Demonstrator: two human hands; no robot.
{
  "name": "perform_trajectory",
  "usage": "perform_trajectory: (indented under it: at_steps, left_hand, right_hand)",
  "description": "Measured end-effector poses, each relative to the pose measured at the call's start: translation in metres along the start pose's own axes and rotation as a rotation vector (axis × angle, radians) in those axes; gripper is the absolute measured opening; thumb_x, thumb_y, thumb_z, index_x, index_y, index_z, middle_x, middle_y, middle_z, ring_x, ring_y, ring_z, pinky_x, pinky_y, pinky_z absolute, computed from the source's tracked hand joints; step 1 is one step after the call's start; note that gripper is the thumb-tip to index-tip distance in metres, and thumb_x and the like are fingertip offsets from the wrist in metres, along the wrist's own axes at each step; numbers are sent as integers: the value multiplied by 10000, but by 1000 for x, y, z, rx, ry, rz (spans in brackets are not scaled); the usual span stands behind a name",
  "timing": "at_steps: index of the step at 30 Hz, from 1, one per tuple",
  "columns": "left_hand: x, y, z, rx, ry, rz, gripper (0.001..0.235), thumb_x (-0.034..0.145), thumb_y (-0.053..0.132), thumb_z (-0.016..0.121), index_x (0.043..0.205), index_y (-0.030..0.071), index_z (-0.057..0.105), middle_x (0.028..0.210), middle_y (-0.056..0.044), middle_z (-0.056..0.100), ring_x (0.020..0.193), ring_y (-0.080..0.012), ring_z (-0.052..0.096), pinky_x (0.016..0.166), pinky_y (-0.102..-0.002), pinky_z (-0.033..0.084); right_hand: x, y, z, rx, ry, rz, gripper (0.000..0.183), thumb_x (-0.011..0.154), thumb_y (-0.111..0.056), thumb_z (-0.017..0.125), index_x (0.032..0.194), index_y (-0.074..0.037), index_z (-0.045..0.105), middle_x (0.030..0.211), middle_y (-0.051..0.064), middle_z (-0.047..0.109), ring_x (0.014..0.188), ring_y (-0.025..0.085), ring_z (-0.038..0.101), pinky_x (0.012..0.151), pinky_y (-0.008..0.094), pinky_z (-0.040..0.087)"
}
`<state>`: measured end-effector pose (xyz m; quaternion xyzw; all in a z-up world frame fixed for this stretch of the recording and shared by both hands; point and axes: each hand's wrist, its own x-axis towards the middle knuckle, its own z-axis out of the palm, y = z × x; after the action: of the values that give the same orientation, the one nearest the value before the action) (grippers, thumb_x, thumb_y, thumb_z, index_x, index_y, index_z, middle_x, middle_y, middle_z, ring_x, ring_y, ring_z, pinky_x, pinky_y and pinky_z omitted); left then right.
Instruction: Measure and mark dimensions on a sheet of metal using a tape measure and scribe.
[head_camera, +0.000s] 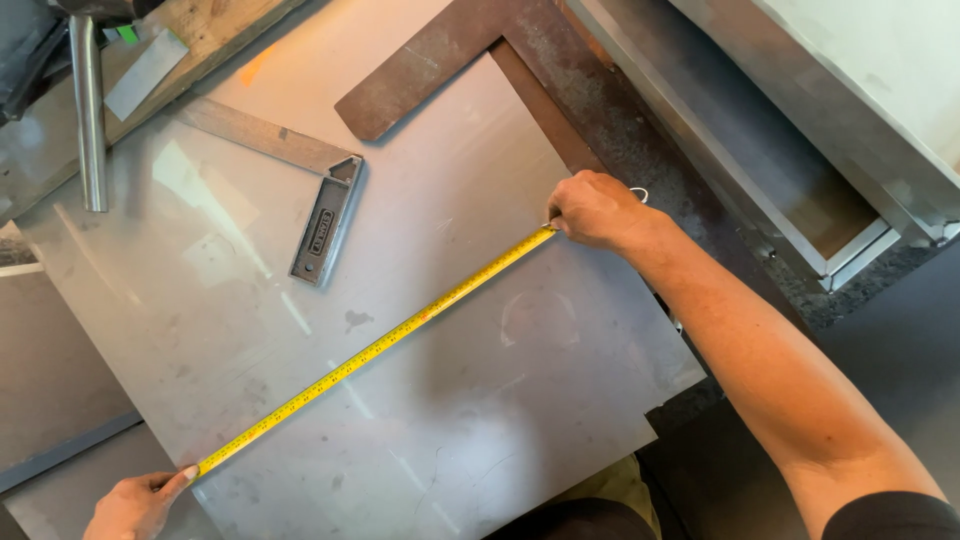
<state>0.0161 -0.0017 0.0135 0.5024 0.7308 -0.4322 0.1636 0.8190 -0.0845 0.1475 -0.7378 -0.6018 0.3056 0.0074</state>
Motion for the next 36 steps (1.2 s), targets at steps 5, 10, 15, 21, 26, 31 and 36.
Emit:
perform_trajectory:
  at_steps: [5, 10, 15, 21, 26, 31, 36]
  left_hand:
    - [-18, 3, -7, -55, -1, -6, 645, 866, 772, 595, 1292, 332, 800, 1231, -44, 809, 1204, -253, 721, 1017, -436, 589]
    - [-12, 6, -4, -1, -11, -10, 649, 867, 790, 581, 1291, 351, 802, 1229, -20, 818, 1209, -234, 722, 1016, -428, 598]
    - [-9, 4, -3, 0, -3, -21, 646, 864, 781, 587, 1305, 355, 792, 1232, -21, 811, 1203, -232, 723, 1014, -429, 595]
    - [5, -3, 4, -25, -27, -23, 649, 877, 772, 593, 1296, 325, 807, 1212, -58, 770, 1175, -251, 741, 1002, -431, 603]
    - [-22, 5, -8, -39, 13, -9, 632, 867, 774, 601, 1294, 353, 799, 1245, -32, 804, 1208, -247, 716, 1023, -439, 583]
    - [-43, 7, -15, -78, 40, -11, 613, 860, 772, 617, 1299, 382, 791, 1202, -53, 818, 1165, -268, 740, 979, -470, 595]
    - [-53, 11, -20, -99, 55, -30, 616, 867, 787, 604, 1286, 376, 790, 1117, -42, 781, 1121, -267, 748, 932, -470, 601]
  right_hand:
    - [-10, -1, -12, 84, -6, -88, 182, 854, -77, 712, 997, -127, 811, 965, 126, 763, 897, 317, 711, 815, 412, 559]
    - [-9, 10, -8, 30, -18, -146, 195, 835, -66, 746, 998, -143, 820, 986, 73, 751, 937, 290, 698, 838, 390, 558]
    - [-13, 1, -17, 3, -77, -107, 199, 847, -92, 747, 1013, -174, 819, 984, 39, 741, 947, 255, 696, 858, 371, 559]
    - [-11, 9, -4, -96, -67, -137, 235, 849, -83, 741, 1060, -157, 813, 1030, 79, 752, 964, 304, 693, 851, 411, 557]
    - [-23, 4, -7, 25, -58, -71, 255, 862, -101, 731, 1106, -146, 793, 1040, 100, 765, 954, 304, 712, 854, 411, 563]
    - [-30, 0, -5, 29, -63, -20, 250, 870, -153, 750, 1116, -121, 781, 1022, 124, 770, 976, 308, 713, 873, 414, 556]
    - [-35, 4, 14, 153, 131, -33, 260, 856, -165, 763, 1107, -96, 776, 1039, 125, 770, 950, 307, 724, 869, 395, 558]
